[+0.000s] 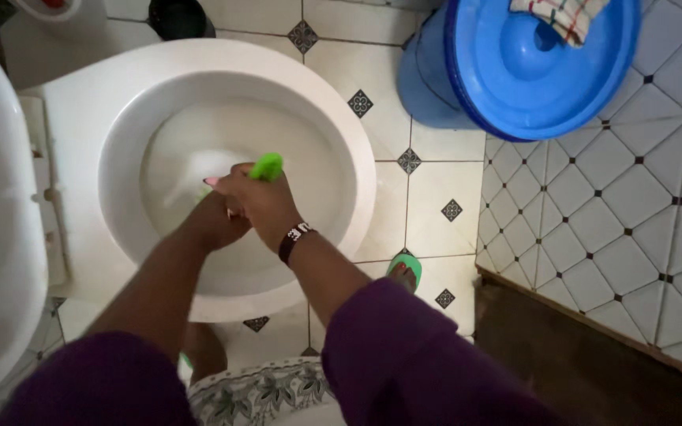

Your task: The person cleans a toilet bowl by scrubbing the interior with a brush and wiping inside the bowl by hand.

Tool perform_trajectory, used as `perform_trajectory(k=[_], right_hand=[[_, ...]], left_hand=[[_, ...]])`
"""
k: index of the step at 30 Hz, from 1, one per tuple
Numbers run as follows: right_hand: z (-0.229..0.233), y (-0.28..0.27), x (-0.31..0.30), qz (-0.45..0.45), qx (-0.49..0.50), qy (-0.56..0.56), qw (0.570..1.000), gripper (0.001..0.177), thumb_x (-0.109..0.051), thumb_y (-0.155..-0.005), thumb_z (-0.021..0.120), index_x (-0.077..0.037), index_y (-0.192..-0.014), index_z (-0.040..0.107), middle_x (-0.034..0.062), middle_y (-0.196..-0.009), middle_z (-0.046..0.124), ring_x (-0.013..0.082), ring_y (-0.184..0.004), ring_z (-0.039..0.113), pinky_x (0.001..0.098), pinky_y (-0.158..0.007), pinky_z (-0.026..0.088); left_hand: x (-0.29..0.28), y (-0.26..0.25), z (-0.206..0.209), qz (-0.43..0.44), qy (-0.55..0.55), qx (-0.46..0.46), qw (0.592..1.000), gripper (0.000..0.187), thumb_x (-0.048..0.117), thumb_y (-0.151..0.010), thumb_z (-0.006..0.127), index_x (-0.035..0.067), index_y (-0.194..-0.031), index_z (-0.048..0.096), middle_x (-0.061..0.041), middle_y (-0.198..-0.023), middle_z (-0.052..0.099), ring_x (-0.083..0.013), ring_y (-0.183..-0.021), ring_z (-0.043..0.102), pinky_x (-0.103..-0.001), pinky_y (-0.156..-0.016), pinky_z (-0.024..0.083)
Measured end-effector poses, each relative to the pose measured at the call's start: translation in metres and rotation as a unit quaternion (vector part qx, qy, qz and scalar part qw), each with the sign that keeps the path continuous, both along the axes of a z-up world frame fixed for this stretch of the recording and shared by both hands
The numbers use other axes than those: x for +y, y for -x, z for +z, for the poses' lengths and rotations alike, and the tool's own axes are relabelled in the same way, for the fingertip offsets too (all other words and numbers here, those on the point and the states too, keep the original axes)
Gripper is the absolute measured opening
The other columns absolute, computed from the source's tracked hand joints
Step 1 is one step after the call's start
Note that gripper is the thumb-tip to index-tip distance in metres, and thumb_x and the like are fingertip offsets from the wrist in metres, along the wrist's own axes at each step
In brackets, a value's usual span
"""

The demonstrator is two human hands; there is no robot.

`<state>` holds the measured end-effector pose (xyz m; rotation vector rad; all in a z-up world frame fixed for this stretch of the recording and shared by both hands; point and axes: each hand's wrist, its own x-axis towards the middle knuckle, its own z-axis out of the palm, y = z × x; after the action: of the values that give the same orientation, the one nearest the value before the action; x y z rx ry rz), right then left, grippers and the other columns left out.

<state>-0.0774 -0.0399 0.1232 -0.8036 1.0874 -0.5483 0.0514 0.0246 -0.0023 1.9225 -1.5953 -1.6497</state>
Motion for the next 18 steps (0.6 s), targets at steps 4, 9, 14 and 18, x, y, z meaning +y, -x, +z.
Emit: perform_trajectory(k=[4,9,14,18], right_hand=[[0.015,-0.016,-0.021,0.301,0.194,0.241,0.902,0.025,-0.020,-0.076,0.080,-0.005,-0.064,0.063,0.0102,-0.064,0.064,0.0182,-0.058,0.060,0.0321,-0.057,0.048],[0.008,0.003,-0.011,0.163,0.078,0.095,0.979,0.022,-0.017,-0.080,0.079,-0.008,-0.068,0.063,0.0052,-0.065,0.061,0.0130,-0.059,0.057,0.0290,-0.055,0.045],[0.021,0.011,-0.024,-0.009,-0.035,0.024,0.999,0.043,-0.015,-0.088,0.080,-0.006,-0.066,0.044,0.0019,-0.061,0.047,0.0133,-0.056,0.046,0.0320,-0.051,0.038],[0.026,0.024,-0.019,0.146,0.066,0.269,0.950,0.038,-0.022,-0.091,0.074,-0.006,-0.067,0.049,-0.0028,-0.061,0.046,0.0085,-0.060,0.042,0.0287,-0.056,0.042]], left_hand=[[0.006,0.022,-0.021,0.263,0.263,0.232,0.899,0.042,0.023,-0.089,0.071,0.008,-0.127,0.060,-0.010,-0.120,0.067,-0.0251,-0.114,0.066,-0.039,-0.096,0.055],[0.010,0.028,-0.047,0.523,-0.060,0.589,0.613,0.044,0.035,-0.089,0.069,0.012,-0.127,0.062,-0.010,-0.121,0.068,-0.0238,-0.114,0.064,-0.038,-0.095,0.054],[-0.014,0.034,0.005,0.186,0.225,0.059,0.955,0.033,0.021,-0.095,0.068,0.004,-0.124,0.063,-0.016,-0.115,0.071,-0.0307,-0.111,0.069,-0.039,-0.091,0.055],[-0.005,0.073,0.011,0.347,0.337,0.272,0.832,0.033,0.016,-0.100,0.066,0.003,-0.128,0.055,-0.022,-0.119,0.061,-0.0371,-0.114,0.060,-0.041,-0.098,0.050]])
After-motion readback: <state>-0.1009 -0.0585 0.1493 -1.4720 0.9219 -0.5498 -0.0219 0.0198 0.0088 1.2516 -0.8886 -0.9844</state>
